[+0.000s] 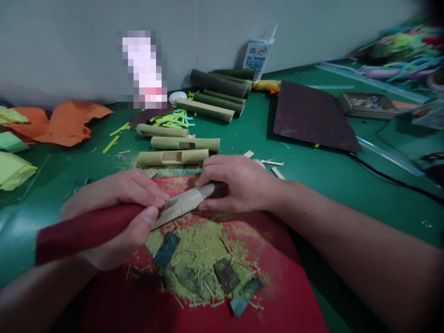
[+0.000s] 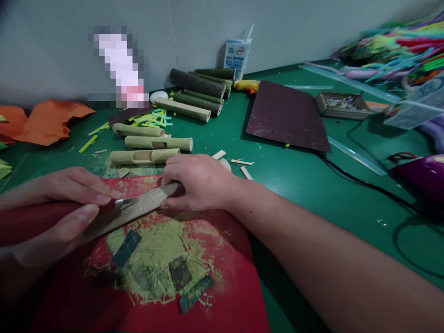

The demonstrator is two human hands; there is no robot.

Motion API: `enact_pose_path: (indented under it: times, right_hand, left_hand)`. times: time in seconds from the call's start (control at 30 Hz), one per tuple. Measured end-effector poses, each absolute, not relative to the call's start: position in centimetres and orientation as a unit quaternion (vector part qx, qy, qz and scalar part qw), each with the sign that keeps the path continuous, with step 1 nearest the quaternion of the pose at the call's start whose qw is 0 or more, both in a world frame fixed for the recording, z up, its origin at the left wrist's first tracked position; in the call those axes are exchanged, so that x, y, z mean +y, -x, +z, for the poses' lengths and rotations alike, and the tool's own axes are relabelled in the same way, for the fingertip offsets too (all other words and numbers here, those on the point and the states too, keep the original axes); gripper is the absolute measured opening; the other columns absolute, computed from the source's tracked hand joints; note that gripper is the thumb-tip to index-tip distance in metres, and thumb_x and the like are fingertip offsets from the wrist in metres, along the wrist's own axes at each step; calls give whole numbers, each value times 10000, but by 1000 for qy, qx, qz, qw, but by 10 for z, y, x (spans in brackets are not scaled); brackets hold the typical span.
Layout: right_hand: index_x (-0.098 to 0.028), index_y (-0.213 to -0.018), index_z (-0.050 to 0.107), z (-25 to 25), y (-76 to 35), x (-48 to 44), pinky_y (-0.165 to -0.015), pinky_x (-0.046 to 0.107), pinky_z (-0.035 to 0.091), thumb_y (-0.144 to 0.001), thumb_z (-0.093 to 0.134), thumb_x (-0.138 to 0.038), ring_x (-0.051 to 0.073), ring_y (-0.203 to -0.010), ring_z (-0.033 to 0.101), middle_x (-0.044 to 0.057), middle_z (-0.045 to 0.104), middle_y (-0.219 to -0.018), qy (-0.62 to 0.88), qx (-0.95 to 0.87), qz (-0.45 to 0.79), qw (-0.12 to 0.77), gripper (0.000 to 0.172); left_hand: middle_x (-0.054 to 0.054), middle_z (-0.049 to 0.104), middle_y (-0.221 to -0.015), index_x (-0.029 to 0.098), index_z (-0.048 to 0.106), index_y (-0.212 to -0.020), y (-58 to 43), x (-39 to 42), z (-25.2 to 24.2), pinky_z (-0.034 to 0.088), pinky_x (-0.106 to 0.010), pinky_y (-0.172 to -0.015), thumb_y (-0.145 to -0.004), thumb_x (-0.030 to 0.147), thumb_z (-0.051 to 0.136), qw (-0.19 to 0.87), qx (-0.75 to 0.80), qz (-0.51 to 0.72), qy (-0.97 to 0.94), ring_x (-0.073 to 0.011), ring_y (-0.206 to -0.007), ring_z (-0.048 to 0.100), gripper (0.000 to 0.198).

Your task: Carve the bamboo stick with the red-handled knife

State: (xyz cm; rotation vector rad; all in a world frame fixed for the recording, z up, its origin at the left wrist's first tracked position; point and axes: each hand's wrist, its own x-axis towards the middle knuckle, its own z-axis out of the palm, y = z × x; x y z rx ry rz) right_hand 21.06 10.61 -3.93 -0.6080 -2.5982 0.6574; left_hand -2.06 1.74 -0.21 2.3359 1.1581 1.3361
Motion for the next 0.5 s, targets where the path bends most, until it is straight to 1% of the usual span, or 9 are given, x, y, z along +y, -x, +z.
enact_pose_path:
  times: [0.07,0.17,0.27,0.4,0.5]
  right_hand:
    - [-190,-929,701,-39,-210,106,-649,267,323,-797,731,-392,156,-796,560,18,634,-864,217,-927,235,194,243]
    - [-183,-928,702,-38,-209,106,-649,269,328,-794,734,-386,150,-777,558,18,628,-855,215,-929,234,190,246]
    - [-183,-928,702,-37,-209,106,-654,269,335,-788,738,-370,148,-772,555,19,634,-851,214,-929,234,191,236]
    - [-190,-929,704,-35,-208,105,-658,270,336,-778,739,-356,152,-778,559,17,642,-851,219,-928,238,188,226]
    - [-195,-920,703,-35,-207,105,-656,267,331,-781,730,-351,150,-775,557,13,639,-846,221,-927,240,185,210]
  left_hand:
    - [11,726,-739,251,692,-751,25,16,-3,589,-296,-566,-748,139,653,106,414,460,-778,-158,-656,676,118]
    - [11,740,-771,263,722,-791,28,15,-6,606,-318,-591,-741,137,661,116,405,466,-778,-167,-666,680,149]
    - [6,761,-833,282,753,-860,28,16,-8,632,-339,-663,-764,160,664,119,393,472,-780,-180,-712,701,179]
    - [-12,778,-957,279,753,-1000,26,20,-7,644,-328,-765,-797,209,715,155,377,432,-804,-197,-849,735,218]
    - [-12,783,-994,273,745,-1017,24,22,-6,644,-333,-816,-804,214,728,175,381,401,-815,-206,-885,745,221]
